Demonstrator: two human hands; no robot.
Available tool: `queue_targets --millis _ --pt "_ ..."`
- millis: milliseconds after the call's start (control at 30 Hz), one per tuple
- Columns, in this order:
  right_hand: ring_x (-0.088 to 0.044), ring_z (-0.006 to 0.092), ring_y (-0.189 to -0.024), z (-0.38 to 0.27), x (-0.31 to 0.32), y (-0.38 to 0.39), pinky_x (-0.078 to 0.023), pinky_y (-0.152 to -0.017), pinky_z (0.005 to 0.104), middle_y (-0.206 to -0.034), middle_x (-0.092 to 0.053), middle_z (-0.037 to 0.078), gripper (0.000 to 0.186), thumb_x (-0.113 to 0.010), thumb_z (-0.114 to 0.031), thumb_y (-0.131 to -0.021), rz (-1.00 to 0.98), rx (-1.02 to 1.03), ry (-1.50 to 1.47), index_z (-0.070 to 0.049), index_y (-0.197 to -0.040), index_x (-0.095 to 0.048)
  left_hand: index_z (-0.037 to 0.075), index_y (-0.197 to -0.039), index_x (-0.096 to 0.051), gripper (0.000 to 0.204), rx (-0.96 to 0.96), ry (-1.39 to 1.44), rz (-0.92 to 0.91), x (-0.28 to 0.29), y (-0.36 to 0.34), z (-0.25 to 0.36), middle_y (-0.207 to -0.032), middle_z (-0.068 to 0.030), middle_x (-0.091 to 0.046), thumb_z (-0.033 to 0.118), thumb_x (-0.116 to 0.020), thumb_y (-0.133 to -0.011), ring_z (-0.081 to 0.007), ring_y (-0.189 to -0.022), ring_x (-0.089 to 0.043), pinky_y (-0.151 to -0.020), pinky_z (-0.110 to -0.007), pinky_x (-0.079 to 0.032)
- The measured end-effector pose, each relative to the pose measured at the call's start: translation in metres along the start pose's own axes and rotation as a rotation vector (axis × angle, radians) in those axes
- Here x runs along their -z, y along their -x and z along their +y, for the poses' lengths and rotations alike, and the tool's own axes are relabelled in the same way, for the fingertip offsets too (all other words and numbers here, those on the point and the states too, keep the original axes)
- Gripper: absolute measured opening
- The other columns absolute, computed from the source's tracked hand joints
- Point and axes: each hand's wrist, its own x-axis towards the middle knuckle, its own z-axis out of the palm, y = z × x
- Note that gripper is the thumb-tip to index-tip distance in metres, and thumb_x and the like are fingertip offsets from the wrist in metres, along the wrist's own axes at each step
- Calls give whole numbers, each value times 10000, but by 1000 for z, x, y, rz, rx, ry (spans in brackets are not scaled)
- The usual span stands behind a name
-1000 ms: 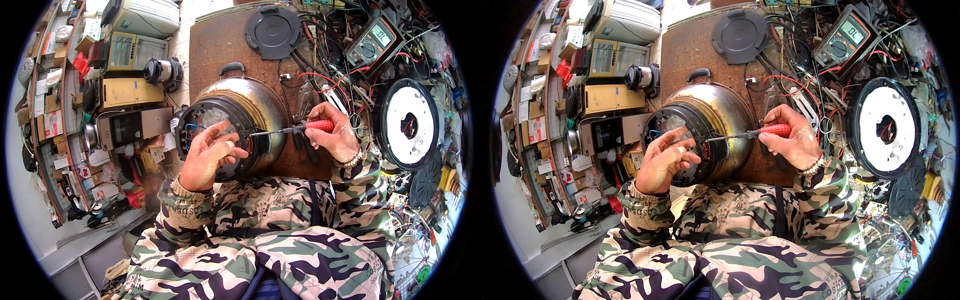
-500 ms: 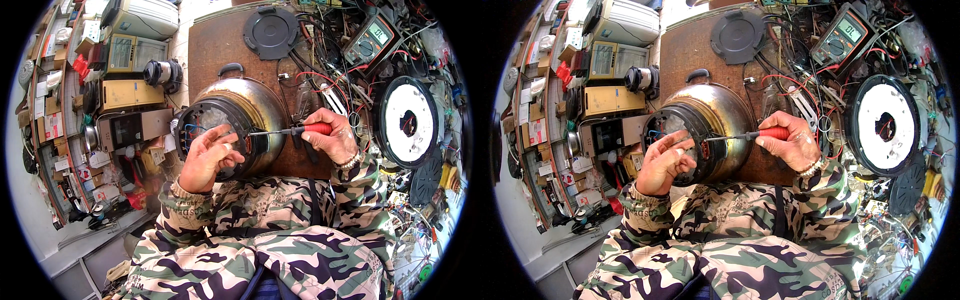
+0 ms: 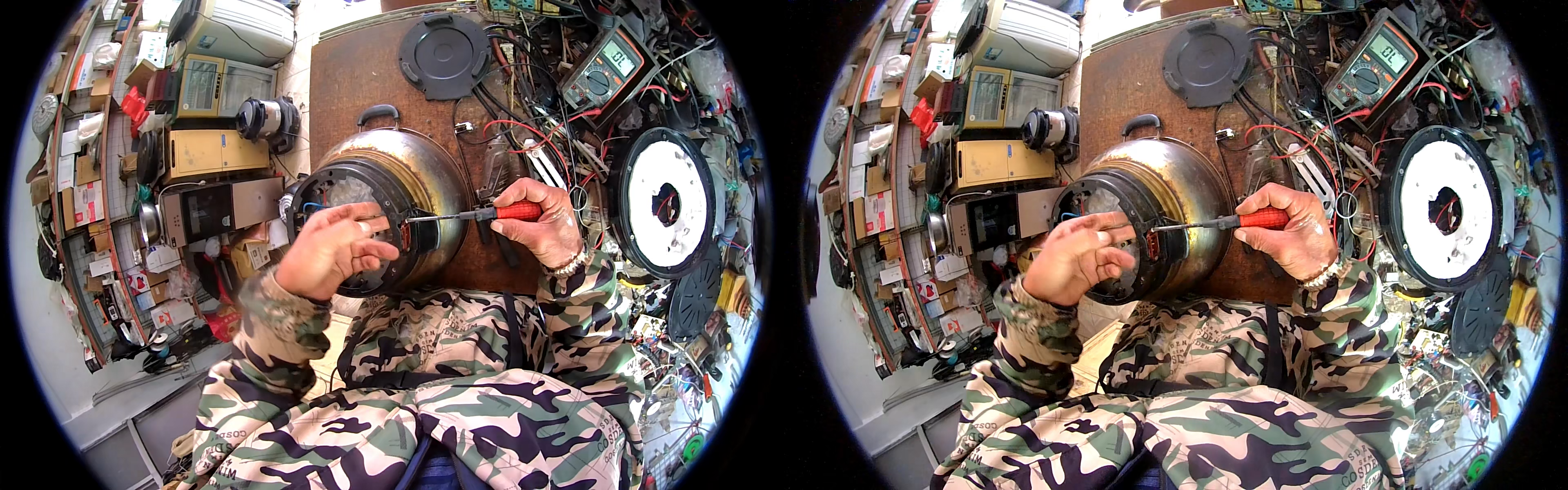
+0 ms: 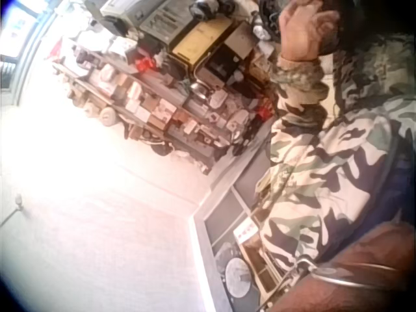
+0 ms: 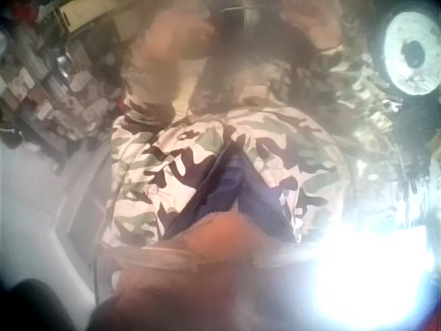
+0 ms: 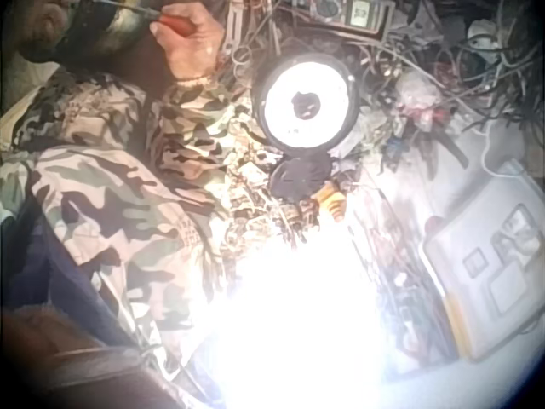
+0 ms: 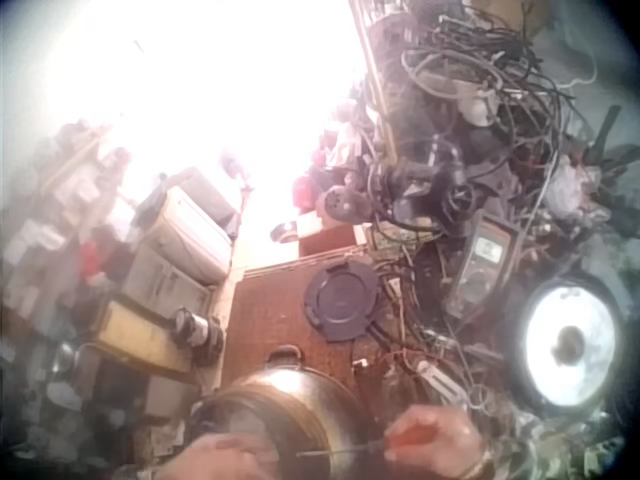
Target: The person uses a screwdriver to adjust components inside a circular electronic device, likely a speaker or motor. They then retrieve small parts from a cabinet and continue working on the device's internal wiring.
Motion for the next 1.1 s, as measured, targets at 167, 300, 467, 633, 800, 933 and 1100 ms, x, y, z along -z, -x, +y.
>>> queue_targets --millis 167,300,467,633,800,933,1100 --pt "-625 53 -752 -1 -1 0 -515 -687 225 -845 -702 4 226 -806 45 -808 11 -14 10 -14 -996 -696 -99 -1384 -443 427 145 323 -90 20 -6 6 -1313 -213 -592 64 -525 -998 -265 -1065 -674 -841 -361 -579" --pt "-624 54 -733 2 -2 3 -516 -668 221 -833 -697 1 225 -809 34 -814 25 -73 -30 -9 -1005 -697 -108 -1398 -437 434 137 468 -128 25 -5 -7 -1364 -223 -570 65 -502 -1005 -235 -1034 -652 -844 -346 -569" --pt "-591 58 -626 6 -1 5 -480 -562 217 -772 -671 1 203 -807 -35 -848 34 -85 -72 -1 -1014 -695 -116 -1409 -423 456 133 477 -116 22 -2 -8 -1390 -218 -561 61 -506 -997 -225 -1018 -650 -832 -332 -563" --pt "-513 72 -498 -15 2 1 -413 -463 231 -659 -594 -6 227 -738 -211 -944 -7 -285 73 4 -991 -686 -116 -1407 -422 478 120 427 -97 16 -1 -8 -1388 -213 -566 48 -541 -975 -230 -1003 -660 -826 -336 -565" --pt "-559 75 -609 -7 2 3 -465 -543 234 -795 -623 16 228 -743 -173 -925 -37 -191 -108 -11 -1036 -628 -107 -1401 -425 472 110 412 -77 17 -2 -10 -1389 -211 -566 44 -549 -971 -268 -996 -689 -812 -351 -575" --pt "-581 68 -690 -1 4 6 -500 -622 234 -837 -635 13 229 -764 -68 -870 -29 -158 -71 -22 -1043 -621 -99 -1390 -449 450 26 263 -29 5 4 -13 -1386 -217 -574 57 -546 -979 -301 -950 -719 -766 -351 -593" --pt "-575 64 -690 3 4 8 -493 -619 231 -842 -637 7 218 -759 -77 -877 -34 -152 -73 -24 -1039 -623 -89 -1360 -482 423 -7 138 -30 7 2 -12 -1364 -194 -590 79 -561 -980 -344 -937 -732 -737 -358 -598"
